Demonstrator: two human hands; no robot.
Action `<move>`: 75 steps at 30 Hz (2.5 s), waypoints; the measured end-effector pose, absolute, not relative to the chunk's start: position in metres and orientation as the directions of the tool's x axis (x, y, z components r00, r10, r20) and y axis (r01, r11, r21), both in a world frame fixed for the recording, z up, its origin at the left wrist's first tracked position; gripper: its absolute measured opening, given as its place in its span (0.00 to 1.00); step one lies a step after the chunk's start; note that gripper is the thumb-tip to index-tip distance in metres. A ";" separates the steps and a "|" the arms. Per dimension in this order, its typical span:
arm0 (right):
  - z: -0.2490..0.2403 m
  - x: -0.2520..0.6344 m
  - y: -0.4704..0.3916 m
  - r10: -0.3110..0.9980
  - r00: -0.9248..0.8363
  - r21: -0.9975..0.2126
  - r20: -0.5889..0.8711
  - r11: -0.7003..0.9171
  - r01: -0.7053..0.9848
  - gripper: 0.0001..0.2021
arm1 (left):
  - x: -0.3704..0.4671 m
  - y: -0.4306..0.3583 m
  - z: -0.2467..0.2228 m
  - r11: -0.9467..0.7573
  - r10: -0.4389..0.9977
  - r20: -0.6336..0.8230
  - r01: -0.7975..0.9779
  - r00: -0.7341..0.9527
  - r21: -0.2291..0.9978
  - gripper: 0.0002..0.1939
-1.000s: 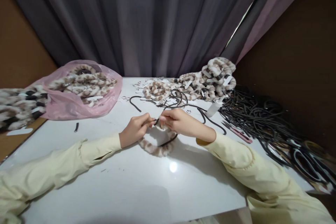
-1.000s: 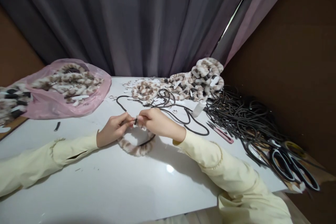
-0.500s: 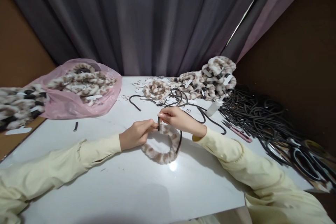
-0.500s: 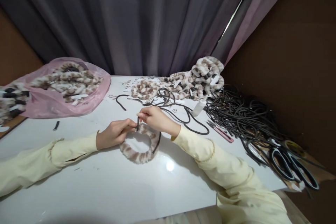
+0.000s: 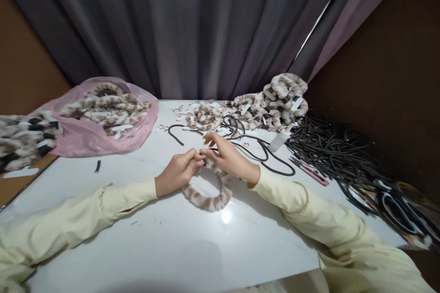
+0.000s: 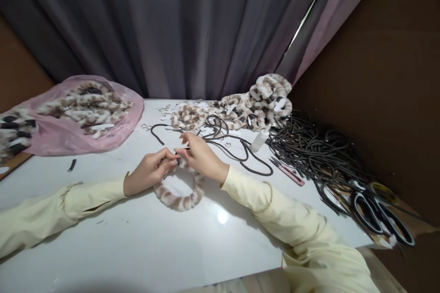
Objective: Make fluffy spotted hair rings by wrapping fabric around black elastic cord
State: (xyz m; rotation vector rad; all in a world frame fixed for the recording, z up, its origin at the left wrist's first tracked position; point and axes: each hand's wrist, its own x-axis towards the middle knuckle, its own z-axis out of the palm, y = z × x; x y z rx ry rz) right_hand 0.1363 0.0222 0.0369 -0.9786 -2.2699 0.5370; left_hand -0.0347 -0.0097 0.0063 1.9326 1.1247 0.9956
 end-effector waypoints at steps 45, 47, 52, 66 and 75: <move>0.066 0.137 -0.015 0.568 -0.759 -0.025 0.318 0.805 0.592 0.05 | -0.046 -0.006 0.023 -0.656 0.751 0.472 0.599 0.461 0.459 0.12; 0.065 0.142 -0.003 0.560 -0.752 0.001 0.349 0.802 0.597 0.08 | -0.045 -0.009 0.024 -0.640 0.767 0.411 0.543 0.493 0.544 0.14; 0.060 0.146 0.018 0.520 -0.783 -0.165 0.341 0.853 0.495 0.10 | -0.042 -0.016 0.027 -0.552 0.804 0.318 0.429 0.503 0.715 0.17; 0.038 0.133 0.007 0.774 -0.557 -0.570 0.302 0.615 0.545 0.08 | -0.024 -0.028 0.036 -0.143 0.941 0.079 0.172 0.330 0.975 0.05; 0.036 0.126 0.000 0.827 -0.477 -0.627 0.296 0.545 0.556 0.06 | -0.018 -0.023 0.025 -0.192 0.972 0.155 0.217 0.174 0.957 0.10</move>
